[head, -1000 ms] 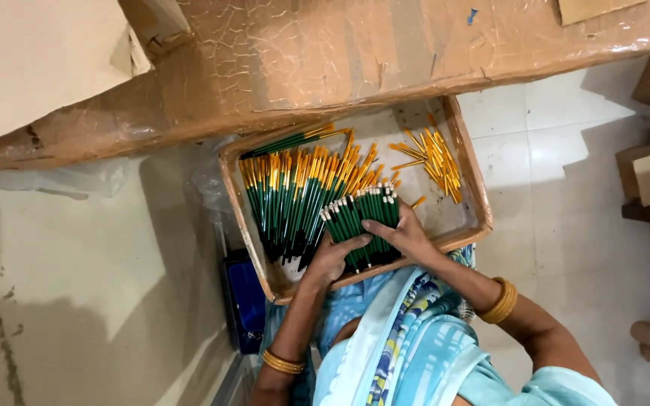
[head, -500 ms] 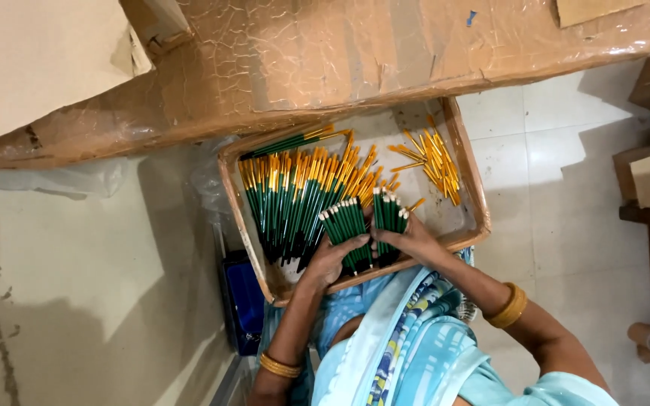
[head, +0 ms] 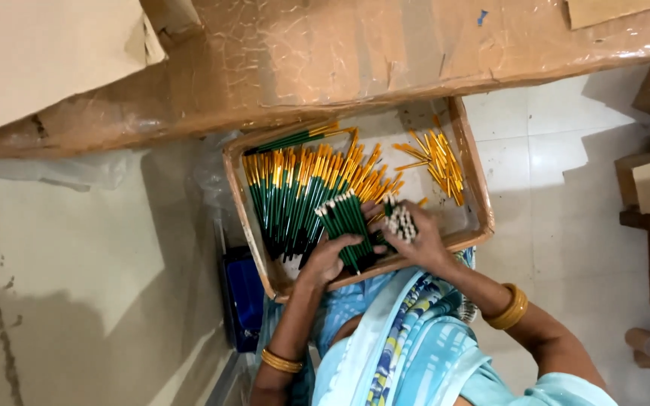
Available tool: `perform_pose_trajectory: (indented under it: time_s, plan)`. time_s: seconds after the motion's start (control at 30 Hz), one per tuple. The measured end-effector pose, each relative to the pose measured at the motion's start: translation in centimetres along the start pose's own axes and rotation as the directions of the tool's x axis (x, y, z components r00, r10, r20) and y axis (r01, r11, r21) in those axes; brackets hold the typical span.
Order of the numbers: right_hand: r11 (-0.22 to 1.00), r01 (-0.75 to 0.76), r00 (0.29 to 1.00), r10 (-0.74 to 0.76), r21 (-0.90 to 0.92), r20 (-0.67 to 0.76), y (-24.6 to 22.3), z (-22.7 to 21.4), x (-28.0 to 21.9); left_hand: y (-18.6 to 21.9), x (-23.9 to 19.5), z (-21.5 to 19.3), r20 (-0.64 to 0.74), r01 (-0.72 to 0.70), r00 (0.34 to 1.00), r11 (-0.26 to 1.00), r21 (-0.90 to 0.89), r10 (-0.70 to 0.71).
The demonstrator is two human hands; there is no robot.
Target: Sorting and bundling paintbrushes into boxes.
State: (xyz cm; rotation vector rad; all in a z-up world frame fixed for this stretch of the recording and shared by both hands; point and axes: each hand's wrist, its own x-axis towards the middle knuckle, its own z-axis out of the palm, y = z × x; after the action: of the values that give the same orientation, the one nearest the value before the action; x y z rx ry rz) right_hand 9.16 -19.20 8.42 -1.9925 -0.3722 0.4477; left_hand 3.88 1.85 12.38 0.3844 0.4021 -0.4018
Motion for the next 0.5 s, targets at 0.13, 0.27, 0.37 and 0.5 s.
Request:
perform_pose_trajectory:
  time_s: [0.13, 0.27, 0.37, 0.5]
  plan:
    - [0.71, -0.464, 0.886, 0.379, 0.53, 0.269, -1.8, 1.3, 1.4, -8.9, 3.6, -17.0, -0.087, -0.031, 0.995, 0.993, 0.118, 0.041]
    - [0.829, -0.329, 0.939, 0.235, 0.452, 0.253, -1.1, 2.2, 1.8, -7.8, 3.5, -14.9, -0.133, -0.037, 0.988, 0.967, 0.252, 0.073]
    - [0.83, -0.246, 0.963, 0.15, 0.501, 0.224, -2.5, 2.5, 2.0, -7.0, 3.2, -13.4, -0.109, -0.048, 0.991, 0.959, 0.279, 0.081]
    - [0.847, -0.181, 0.98, 0.111, 0.5, 0.167, -2.3, 2.9, 1.7, -6.9, 3.2, -13.3, -0.058, -0.028, 0.997, 0.967, 0.252, 0.044]
